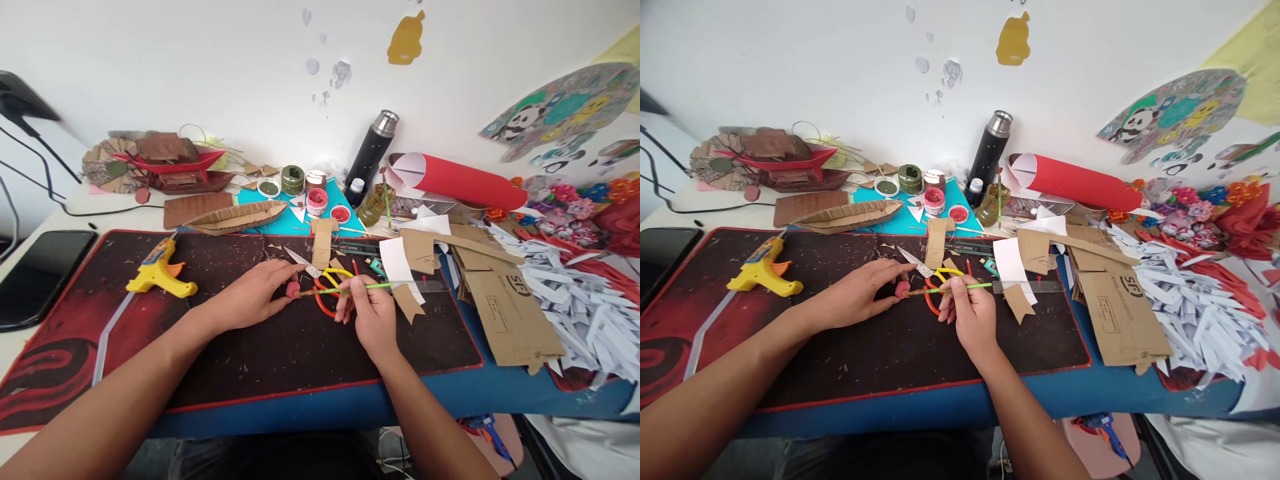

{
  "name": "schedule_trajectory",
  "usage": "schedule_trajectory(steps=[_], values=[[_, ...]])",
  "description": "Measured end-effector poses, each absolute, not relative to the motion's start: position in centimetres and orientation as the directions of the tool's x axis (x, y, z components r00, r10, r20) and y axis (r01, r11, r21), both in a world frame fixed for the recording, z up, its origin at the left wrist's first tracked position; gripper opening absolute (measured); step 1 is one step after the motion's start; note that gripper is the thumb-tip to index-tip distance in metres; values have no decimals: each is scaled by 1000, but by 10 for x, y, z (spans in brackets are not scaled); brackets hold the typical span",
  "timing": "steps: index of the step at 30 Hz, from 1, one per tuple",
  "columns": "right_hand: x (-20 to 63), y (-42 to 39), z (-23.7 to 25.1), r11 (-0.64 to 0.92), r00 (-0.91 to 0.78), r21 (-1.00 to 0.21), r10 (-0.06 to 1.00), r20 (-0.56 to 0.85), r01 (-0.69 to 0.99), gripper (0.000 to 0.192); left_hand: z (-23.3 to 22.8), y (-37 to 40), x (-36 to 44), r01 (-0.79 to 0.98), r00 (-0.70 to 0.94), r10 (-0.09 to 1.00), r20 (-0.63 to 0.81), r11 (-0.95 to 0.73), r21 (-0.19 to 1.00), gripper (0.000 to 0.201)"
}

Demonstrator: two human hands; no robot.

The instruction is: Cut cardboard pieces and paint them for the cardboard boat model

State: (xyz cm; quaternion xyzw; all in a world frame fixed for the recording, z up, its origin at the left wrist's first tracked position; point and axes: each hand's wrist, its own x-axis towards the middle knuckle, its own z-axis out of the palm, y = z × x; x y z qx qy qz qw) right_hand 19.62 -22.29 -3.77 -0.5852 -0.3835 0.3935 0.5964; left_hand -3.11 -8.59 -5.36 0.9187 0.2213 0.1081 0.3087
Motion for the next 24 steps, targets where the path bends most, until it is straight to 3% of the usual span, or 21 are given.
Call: schedule_trajectory(steps=[24], values=[[201, -220, -32, 43, 413, -999, 910, 39, 1, 52, -54, -85, -31, 332, 886, 458, 75, -738, 587, 62]])
